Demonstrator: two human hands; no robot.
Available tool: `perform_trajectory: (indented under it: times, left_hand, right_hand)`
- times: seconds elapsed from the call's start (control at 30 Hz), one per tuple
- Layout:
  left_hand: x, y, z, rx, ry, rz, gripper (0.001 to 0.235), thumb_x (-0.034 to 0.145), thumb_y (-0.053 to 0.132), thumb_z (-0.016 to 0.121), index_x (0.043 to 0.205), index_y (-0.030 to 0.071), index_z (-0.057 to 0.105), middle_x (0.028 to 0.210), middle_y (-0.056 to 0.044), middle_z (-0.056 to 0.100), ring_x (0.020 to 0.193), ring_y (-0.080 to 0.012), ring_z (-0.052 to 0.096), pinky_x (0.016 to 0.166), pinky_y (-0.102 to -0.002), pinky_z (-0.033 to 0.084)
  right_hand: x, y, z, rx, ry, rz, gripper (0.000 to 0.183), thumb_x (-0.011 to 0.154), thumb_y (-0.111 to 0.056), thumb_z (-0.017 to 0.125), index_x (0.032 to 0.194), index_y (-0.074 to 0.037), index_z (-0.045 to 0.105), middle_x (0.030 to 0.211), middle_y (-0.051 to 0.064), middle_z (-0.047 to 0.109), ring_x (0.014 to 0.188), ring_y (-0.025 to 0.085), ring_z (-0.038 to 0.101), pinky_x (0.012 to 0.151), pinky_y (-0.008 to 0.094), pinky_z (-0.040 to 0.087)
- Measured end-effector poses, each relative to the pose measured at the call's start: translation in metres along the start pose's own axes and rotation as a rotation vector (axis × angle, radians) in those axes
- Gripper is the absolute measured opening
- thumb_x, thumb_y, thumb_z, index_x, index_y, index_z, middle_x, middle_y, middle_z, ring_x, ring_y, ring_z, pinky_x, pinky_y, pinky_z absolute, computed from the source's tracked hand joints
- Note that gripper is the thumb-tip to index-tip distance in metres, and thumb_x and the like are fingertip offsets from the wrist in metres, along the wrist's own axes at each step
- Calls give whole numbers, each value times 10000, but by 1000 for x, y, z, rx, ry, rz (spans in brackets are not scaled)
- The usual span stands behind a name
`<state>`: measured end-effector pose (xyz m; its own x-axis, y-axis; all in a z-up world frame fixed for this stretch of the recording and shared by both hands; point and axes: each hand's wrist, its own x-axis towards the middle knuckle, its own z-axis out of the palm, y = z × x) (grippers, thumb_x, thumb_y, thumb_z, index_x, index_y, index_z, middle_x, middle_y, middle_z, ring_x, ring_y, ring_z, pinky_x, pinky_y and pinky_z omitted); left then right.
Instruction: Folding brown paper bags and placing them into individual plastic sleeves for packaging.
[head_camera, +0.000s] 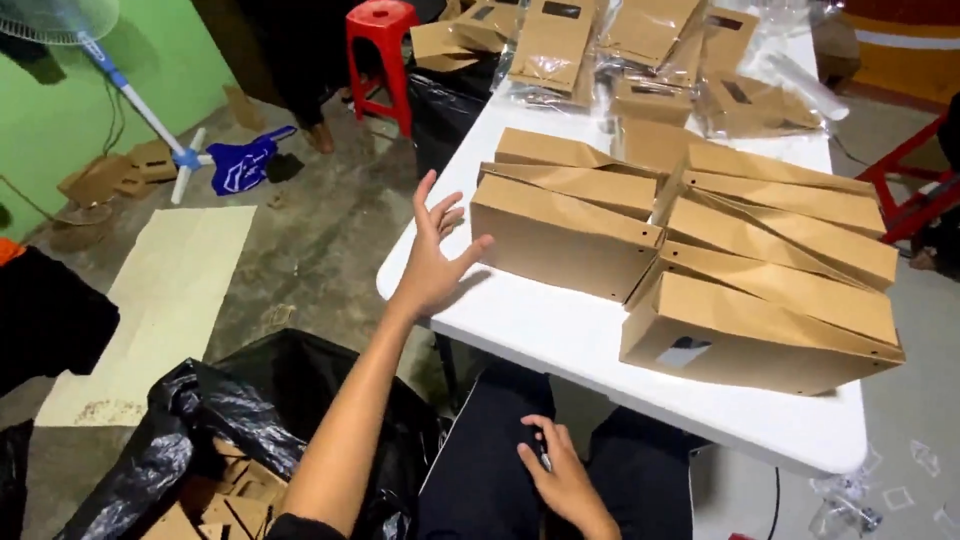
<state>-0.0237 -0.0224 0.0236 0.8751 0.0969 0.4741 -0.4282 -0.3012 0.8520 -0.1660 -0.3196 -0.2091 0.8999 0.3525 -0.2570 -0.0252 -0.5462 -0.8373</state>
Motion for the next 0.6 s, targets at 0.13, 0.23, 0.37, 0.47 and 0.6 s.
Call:
perform_trajectory:
  times: [0.13, 0.23, 0.37, 0.47, 0.6]
  left_hand:
    - [-58, -1, 12, 456, 126, 0, 957, 1062, 499, 695, 1748, 29, 223, 1728, -339, 459, 1602, -481, 487, 1284, -597, 396]
    - [-136, -13, 31, 674, 241, 111, 840, 1070, 384, 746, 1709, -11, 370, 1794, -340, 318, 1670, -526, 335, 1352, -627, 277]
    - [-260, -30, 51, 737, 101, -36, 851, 1026, 417, 736, 1704, 15, 414, 1812, -428, 184, 1685, -610, 204, 1365, -719, 125]
    - [-329, -62, 48, 427, -283, -682, 890, 1066, 616, 672, 1769, 200, 321, 1814, -49, 465, 1638, -274, 489, 1358, -705, 124]
    - [-324, -53, 39, 612, -407, -487, 1161, 1028, 842, 647, 1773, 21, 304, 1681, -436, 401, 1643, -552, 316, 1333, -721, 37]
  right_hand:
    - [-1, -3, -4, -15, -19, -6, 487, 1096, -353, 674, 1568, -262, 596, 1443, 52, 635, 1365, 207, 664, 1174, 395, 549]
    - [-4, 2, -1, -31, -7, -38, 502, 1089, -346, 681, 1576, -258, 595, 1407, 55, 652, 1323, 201, 675, 1156, 383, 556]
    - [-2, 24, 5, -46, 0, -96, 558, 1075, -345, 688, 1612, -254, 567, 1418, 64, 672, 1292, 207, 703, 1147, 374, 554]
    - [-6, 23, 2, -75, -37, -103, 586, 1075, -339, 703, 1635, -263, 546, 1412, 75, 663, 1303, 217, 689, 1155, 385, 545]
    - [-17, 1, -3, -94, -76, -42, 599, 1092, -326, 665, 1668, -266, 510, 1423, 73, 658, 1323, 213, 678, 1165, 387, 530]
